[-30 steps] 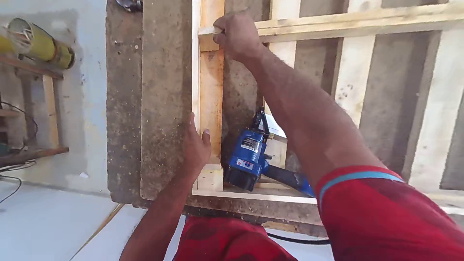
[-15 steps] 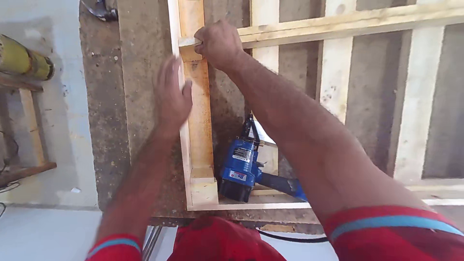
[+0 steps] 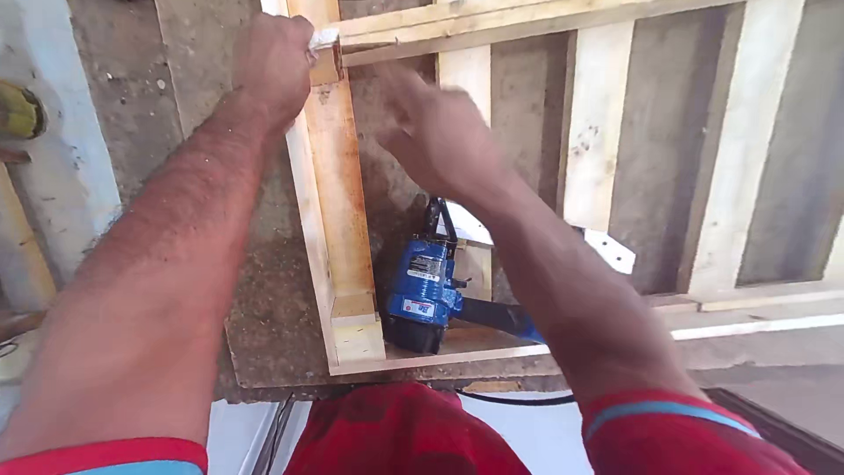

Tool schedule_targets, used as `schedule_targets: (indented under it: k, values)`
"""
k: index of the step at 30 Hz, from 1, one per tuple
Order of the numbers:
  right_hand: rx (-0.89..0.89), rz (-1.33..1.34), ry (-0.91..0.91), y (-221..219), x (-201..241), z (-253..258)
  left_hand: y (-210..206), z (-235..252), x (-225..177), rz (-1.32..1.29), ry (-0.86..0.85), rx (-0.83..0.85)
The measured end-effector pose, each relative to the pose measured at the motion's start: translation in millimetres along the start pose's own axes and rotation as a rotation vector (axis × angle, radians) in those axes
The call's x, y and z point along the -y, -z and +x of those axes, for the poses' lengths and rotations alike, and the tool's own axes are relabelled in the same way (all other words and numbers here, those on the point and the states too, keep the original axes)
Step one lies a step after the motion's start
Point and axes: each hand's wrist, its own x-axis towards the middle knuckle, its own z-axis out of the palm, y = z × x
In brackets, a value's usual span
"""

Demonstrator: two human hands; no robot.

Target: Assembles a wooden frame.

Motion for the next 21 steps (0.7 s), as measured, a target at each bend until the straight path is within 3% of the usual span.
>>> schedule_targets:
  k: [2, 5, 6, 8, 10, 12, 16, 21]
  values:
    - [0.119, -0.042, -0.008, 8, -24, -93, 1, 0, -1, -0.026, -0.010, 0.011]
    - [0.513, -0.070, -0.187, -4, -48, -201, -2, 0, 1, -0.051, -0.038, 0.002]
    - [0.548, -0.115, -0.229, -18, -51, -224, -2, 0, 0, -0.052, -0.039, -0.003]
    - [0.411, -0.241, -0.211, -56, -58, -254, -2, -2, -2, -0.056, -0.032, -0.007]
    - [0.200, -0.358, -0.132, -91, -70, -262, -2, -4, -4, -0.055, -0.029, -0.009]
    - [0.138, -0.433, -0.103, -107, -79, -256, -1, -4, -5, -0.029, -0.032, -0.018]
    - [0.418, -0.360, -0.331, -90, -68, -225, -1, -9, -3, -0.025, -0.049, -0.029]
    - [0.634, -0.405, -0.322, -72, -62, -209, -2, -9, -3, -0.057, -0.044, -0.049]
